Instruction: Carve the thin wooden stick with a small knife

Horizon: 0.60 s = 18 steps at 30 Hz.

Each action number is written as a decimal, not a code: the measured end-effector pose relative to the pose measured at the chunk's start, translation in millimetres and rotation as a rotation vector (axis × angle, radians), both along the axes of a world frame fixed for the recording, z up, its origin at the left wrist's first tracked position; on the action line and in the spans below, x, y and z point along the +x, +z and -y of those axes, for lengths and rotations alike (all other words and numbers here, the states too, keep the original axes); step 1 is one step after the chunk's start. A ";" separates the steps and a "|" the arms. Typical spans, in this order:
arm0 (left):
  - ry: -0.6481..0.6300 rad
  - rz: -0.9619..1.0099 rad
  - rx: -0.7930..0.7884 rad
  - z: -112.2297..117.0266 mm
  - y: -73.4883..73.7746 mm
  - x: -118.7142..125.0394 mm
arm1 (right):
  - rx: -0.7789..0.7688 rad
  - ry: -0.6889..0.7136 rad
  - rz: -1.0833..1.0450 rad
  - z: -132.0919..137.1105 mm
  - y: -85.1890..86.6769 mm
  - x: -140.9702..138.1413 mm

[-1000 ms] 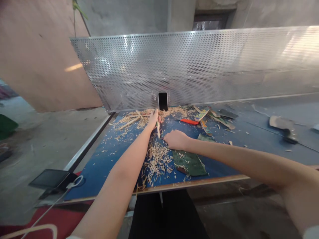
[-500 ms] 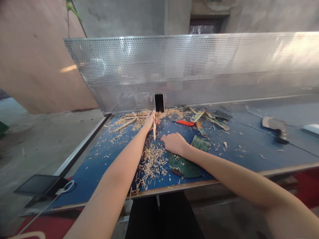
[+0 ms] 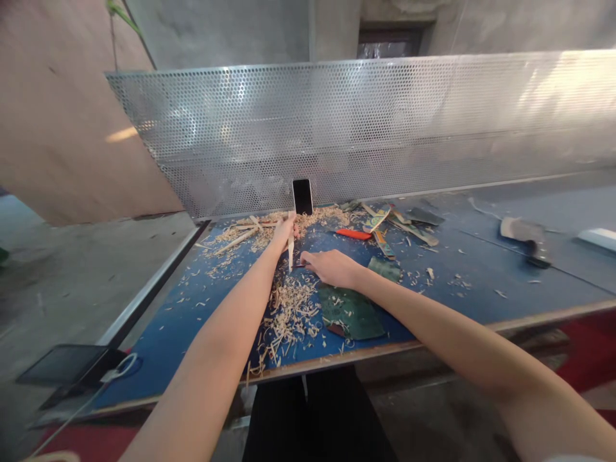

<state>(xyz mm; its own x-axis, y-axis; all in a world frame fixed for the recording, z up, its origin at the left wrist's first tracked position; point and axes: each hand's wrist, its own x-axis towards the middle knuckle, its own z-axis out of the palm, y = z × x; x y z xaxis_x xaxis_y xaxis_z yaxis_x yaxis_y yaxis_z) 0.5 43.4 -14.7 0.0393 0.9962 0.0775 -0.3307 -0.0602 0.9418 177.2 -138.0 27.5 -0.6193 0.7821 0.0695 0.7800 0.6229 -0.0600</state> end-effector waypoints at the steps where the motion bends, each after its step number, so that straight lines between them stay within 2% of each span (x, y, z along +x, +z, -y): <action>1: 0.010 -0.002 0.003 0.1 -0.1 -0.2 | 0.013 0.012 -0.021 -0.8 0.3 1.5; 5: 0.004 -0.004 -0.005 -1.5 0.3 -0.1 | 0.065 0.087 -0.078 -6.7 -5.8 7.3; 10: 0.007 -0.010 0.000 -5.7 -1.4 0.7 | 0.119 0.100 -0.076 -15.4 -17.5 7.1; 18: 0.042 0.012 -0.003 -6.7 -2.7 1.8 | 0.147 0.097 -0.062 -14.0 -17.3 2.4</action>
<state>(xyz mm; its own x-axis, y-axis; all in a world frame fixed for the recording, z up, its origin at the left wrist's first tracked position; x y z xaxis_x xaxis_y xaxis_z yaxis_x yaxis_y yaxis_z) 2.4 50.1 -17.4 -0.0035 0.9972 0.0751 -0.3389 -0.0719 0.9381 179.6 -124.1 10.2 -0.6822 0.6977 0.2186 0.7136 0.7005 -0.0088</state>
